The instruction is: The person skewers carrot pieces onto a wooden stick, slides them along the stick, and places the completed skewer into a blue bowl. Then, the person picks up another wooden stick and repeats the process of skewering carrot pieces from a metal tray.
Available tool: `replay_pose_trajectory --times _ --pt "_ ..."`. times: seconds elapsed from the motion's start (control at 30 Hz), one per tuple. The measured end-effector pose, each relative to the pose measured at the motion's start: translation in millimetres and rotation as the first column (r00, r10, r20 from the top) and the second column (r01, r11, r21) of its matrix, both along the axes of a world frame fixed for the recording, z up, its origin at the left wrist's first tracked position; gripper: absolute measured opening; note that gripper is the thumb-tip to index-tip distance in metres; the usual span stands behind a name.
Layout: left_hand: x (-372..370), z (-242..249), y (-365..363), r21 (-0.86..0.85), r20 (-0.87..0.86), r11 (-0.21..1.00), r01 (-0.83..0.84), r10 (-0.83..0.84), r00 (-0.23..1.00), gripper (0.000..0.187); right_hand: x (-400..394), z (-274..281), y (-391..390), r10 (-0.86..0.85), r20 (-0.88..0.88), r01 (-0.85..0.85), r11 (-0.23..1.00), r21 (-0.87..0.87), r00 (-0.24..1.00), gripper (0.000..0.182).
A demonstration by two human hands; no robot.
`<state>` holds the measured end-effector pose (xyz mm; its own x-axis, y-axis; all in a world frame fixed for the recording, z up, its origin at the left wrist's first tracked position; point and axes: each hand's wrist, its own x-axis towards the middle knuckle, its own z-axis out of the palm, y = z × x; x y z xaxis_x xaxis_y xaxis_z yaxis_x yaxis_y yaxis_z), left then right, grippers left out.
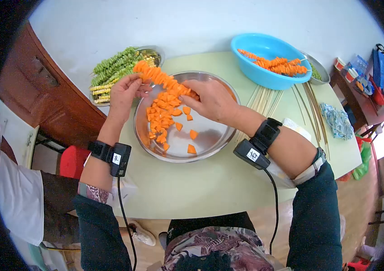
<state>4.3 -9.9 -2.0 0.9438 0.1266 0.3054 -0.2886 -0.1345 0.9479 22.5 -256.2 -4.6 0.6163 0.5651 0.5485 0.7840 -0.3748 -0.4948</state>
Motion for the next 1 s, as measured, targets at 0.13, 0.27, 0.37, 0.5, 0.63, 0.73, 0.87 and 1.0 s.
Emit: replay_pose_trajectory --times 0.13,0.27,0.37,0.5,0.63,0.73,0.87,1.0 --pt "3.2 -3.1 5.7 -0.097 0.063 0.995 -0.033 0.04 0.997 0.021 1.1 -7.0 -1.4 0.041 0.13 -0.036 0.998 -0.042 0.991 0.03" --pt "3.6 -5.0 5.8 -0.126 0.093 0.989 -0.08 0.092 0.991 0.021 1.9 -9.9 -1.8 0.028 0.146 -0.008 0.991 -0.133 0.989 0.03" --pt "3.1 -3.9 4.6 -0.143 0.09 0.985 -0.094 0.107 0.99 0.02 2.2 -9.4 -2.6 0.029 0.163 -0.006 0.99 -0.138 0.986 0.03" --pt "0.8 -0.7 1.2 -0.153 0.095 0.985 -0.082 0.097 0.991 0.016 2.6 -8.3 -1.9 0.029 0.154 -0.007 0.991 -0.136 0.988 0.03" --pt "-0.6 0.4 -0.3 -0.147 0.102 0.986 -0.082 0.098 0.99 0.014 1.0 -6.8 -1.5 0.024 0.13 -0.006 0.991 -0.136 0.991 0.029" --pt "0.5 0.1 0.5 -0.116 0.116 0.988 -0.099 0.113 0.987 0.014 0.6 -6.7 -1.8 0.015 0.134 0.004 0.99 -0.14 0.991 0.029" --pt "0.3 1.4 0.8 -0.081 0.123 0.99 -0.111 0.121 0.985 0.013 -0.5 -6.4 -0.6 0.017 0.115 -0.002 0.991 -0.132 0.993 0.028" --pt "-1.1 0.1 -0.9 -0.08 0.14 0.991 -0.11 0.121 0.983 0.011 0.5 -10.3 -0.9 0.014 0.124 0.004 0.99 -0.144 0.992 0.028"
